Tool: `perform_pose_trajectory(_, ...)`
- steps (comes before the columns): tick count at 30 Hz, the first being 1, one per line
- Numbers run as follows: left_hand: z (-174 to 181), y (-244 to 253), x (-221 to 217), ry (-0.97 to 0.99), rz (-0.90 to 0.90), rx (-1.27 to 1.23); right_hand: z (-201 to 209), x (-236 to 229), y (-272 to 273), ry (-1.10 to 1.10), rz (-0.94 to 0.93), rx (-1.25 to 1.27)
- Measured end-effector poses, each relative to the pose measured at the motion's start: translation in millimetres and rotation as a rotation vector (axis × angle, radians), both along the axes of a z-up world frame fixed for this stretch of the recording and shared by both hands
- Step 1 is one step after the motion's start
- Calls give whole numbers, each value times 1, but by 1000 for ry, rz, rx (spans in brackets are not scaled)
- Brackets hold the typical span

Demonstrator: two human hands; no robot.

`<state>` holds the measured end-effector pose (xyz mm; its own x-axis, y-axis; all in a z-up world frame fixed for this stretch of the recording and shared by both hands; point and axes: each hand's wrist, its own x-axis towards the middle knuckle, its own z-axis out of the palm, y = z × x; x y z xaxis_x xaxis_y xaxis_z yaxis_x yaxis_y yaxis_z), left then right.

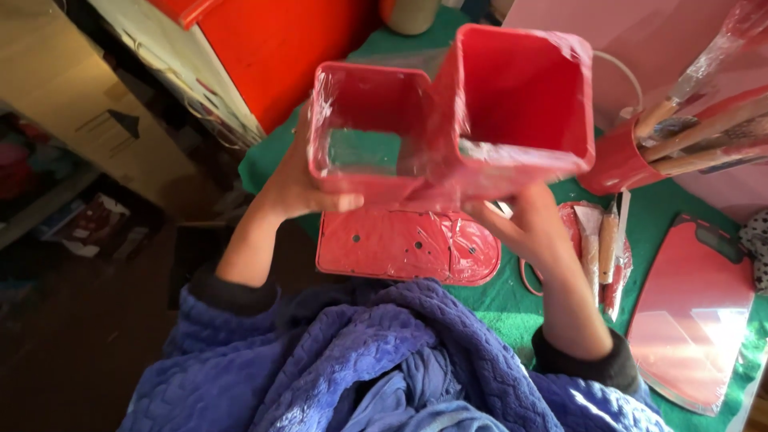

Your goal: Organizing and packaging red kitchen utensils into a red utensil holder using tape and scissors.

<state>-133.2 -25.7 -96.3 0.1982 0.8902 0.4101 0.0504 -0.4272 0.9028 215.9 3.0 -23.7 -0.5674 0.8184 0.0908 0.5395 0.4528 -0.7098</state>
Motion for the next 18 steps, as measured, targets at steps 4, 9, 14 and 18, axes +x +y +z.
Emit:
perform_pose_trajectory(4, 9, -35, 11, -117, -81, -104, -32, 29, -3, 221, 91, -85)
perform_pose_trajectory(9, -6, -50, 22, -70, -64, -128, -76, 43, -1, 294, 93, -153)
perform_pose_trajectory(14, -12, -68, 24, -186, -111, -265, -91, 48, -13, 242, 112, -206)
perform_pose_trajectory(18, -52, -78, 18, -95, -55, -224, -92, 44, -29, 240, 113, -244)
